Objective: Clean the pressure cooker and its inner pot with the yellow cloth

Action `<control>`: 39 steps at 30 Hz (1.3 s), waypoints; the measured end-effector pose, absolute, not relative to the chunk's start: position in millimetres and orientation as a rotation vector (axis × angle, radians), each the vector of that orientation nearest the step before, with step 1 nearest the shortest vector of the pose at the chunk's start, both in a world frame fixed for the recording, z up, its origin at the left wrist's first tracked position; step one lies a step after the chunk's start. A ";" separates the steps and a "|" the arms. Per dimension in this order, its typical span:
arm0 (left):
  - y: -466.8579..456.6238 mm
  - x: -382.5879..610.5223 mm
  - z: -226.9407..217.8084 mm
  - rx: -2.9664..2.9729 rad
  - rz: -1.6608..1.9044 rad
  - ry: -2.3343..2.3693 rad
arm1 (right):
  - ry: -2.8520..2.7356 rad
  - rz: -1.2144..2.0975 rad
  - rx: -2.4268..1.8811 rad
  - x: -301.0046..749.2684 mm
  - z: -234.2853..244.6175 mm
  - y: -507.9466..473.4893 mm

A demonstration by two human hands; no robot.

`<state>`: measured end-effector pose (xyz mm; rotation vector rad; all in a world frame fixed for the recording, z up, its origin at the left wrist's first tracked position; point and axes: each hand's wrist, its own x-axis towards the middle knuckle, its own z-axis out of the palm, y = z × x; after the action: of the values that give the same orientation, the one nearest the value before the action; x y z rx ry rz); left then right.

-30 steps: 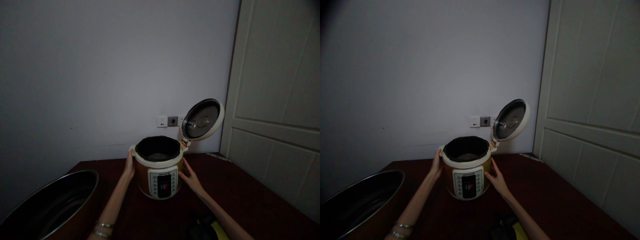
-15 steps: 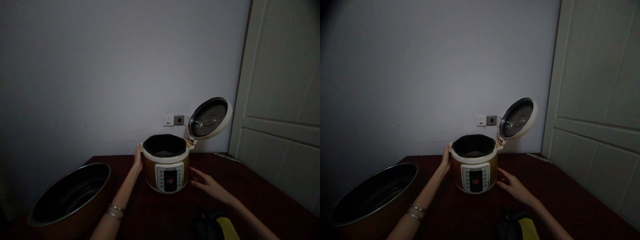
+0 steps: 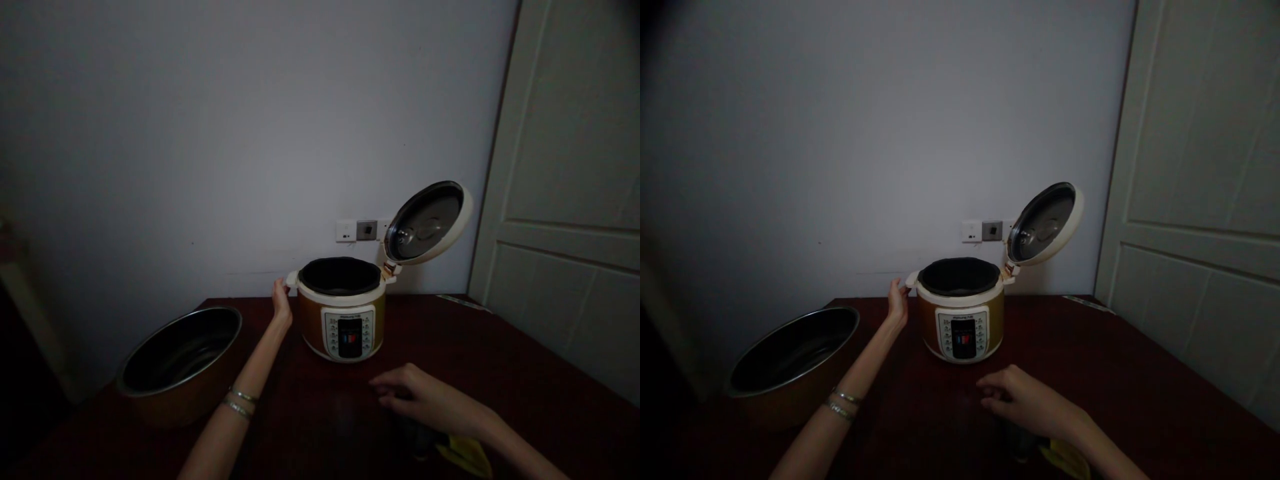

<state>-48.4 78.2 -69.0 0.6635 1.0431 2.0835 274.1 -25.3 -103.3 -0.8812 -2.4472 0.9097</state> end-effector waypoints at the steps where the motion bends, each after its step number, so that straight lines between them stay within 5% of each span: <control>1: 73.1 -48.8 -66.7 0.651 2.101 1.066 | -2.500 0.904 -0.830 267.5 -101.6 -29.5; 11: 4.7 -56.4 -33.4 0.744 2.228 1.071 | -2.814 0.871 -0.394 179.1 -82.9 -63.7; 19: -77.6 -121.0 25.8 1.261 2.342 1.512 | -2.151 1.663 -0.425 69.7 -65.6 -48.8; 26: -144.7 -217.8 44.6 1.358 1.436 2.675 | -1.672 2.026 -0.583 11.9 -60.1 -38.9; 39: -157.5 -291.0 -34.8 1.057 0.797 2.727 | -1.557 2.141 -0.562 -37.6 -98.8 -42.9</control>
<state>-291.0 -157.5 -34.8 1.0570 2.7268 0.7973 -37.6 -42.9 -98.8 -0.5615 -1.5573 2.1410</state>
